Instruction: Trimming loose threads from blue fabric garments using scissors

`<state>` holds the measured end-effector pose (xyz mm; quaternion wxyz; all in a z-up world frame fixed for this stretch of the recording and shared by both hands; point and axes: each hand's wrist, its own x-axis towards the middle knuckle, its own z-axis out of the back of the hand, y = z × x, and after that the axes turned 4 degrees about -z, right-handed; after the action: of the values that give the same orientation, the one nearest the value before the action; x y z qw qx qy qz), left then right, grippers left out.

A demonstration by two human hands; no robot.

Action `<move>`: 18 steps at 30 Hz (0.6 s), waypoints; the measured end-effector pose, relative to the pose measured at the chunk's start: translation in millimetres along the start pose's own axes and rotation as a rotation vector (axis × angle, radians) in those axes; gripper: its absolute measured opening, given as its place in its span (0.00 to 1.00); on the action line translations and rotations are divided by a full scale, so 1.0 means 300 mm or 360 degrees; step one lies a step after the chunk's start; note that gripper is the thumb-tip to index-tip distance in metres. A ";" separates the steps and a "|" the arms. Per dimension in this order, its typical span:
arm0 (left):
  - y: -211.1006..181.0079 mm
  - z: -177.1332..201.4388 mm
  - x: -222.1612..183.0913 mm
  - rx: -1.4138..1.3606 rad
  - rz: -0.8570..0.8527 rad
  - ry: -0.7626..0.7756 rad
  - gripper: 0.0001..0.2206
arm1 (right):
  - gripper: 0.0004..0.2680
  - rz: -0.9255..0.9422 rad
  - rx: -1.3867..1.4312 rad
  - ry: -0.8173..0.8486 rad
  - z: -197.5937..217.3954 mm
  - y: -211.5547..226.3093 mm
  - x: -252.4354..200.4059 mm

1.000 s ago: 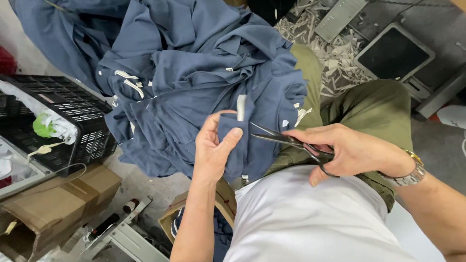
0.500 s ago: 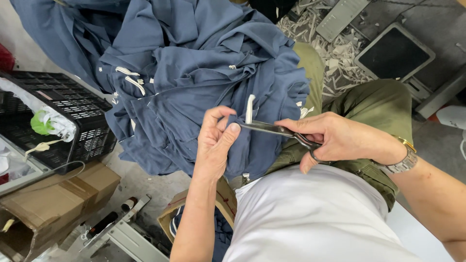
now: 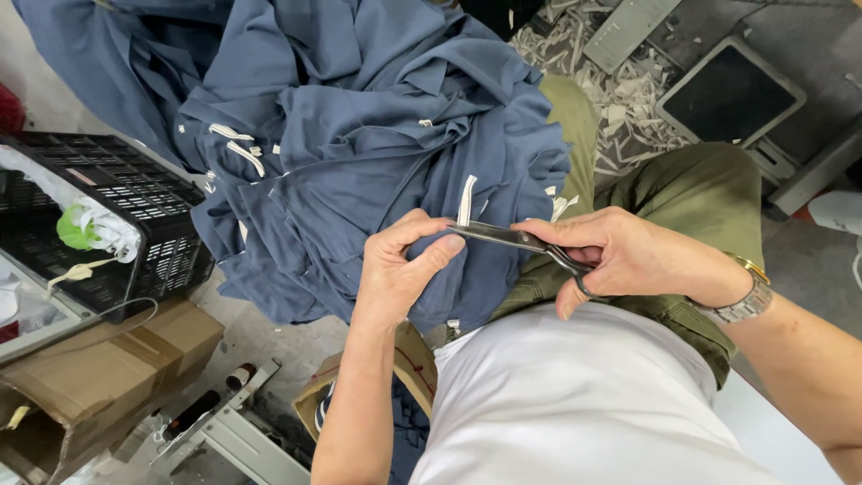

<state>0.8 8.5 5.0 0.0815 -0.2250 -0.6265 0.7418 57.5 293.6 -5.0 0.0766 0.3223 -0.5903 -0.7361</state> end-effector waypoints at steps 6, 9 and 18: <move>0.011 -0.009 -0.002 -0.0136 -0.0092 0.0033 0.09 | 0.39 0.0141 -0.0206 -0.0012 0.008 0.042 0.016; 0.031 -0.017 -0.001 -0.0259 -0.0118 0.0065 0.11 | 0.39 0.0233 -0.0187 -0.0011 0.009 0.061 0.027; -0.045 -0.042 0.011 -0.0071 -0.0032 0.0028 0.03 | 0.42 -0.0127 -0.0151 0.0141 -0.011 0.023 0.033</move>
<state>1.0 23.8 15.8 0.0894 -0.2269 -0.6443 0.7249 49.8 284.0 -2.7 0.0886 0.3737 -0.5374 -0.7508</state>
